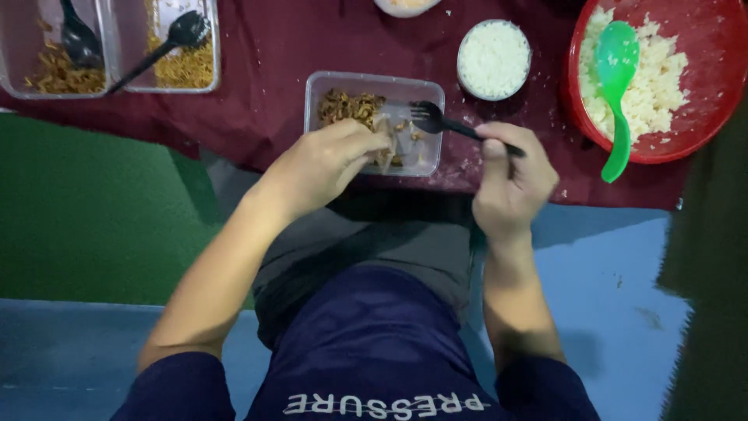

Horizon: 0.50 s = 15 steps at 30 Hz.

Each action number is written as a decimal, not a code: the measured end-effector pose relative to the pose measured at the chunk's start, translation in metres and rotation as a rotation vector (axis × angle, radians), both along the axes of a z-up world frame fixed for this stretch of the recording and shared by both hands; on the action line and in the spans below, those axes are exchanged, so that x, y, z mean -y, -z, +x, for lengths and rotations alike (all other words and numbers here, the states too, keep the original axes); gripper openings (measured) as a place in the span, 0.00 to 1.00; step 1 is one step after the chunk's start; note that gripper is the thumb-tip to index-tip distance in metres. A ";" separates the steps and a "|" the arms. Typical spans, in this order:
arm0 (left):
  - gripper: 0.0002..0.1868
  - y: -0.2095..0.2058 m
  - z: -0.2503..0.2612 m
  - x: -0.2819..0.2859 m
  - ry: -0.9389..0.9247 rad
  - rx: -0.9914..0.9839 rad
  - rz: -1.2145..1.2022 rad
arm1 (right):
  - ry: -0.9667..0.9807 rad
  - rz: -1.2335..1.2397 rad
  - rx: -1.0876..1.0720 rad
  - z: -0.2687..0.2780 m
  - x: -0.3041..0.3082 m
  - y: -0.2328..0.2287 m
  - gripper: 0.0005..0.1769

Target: Packaging small food items into plastic bags using a spoon and hands.

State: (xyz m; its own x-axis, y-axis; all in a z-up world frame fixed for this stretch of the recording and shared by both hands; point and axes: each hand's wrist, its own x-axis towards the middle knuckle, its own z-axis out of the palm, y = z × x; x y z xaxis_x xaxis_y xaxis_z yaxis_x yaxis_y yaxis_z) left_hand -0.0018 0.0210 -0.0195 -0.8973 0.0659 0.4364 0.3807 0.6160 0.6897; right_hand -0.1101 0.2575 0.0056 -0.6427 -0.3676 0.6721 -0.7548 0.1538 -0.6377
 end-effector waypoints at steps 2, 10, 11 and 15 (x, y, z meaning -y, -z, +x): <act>0.08 0.000 0.004 0.001 0.041 0.056 0.005 | -0.012 0.037 0.001 0.001 0.003 0.012 0.12; 0.01 -0.022 0.020 0.015 -0.274 -0.184 0.056 | -0.257 0.201 0.252 0.006 -0.001 0.036 0.11; 0.01 -0.023 0.021 0.015 -0.279 -0.185 0.056 | -0.263 0.202 0.251 0.007 -0.005 0.034 0.11; 0.03 -0.021 0.025 0.014 -0.342 -0.200 0.100 | -0.032 0.140 0.259 0.014 -0.015 0.022 0.15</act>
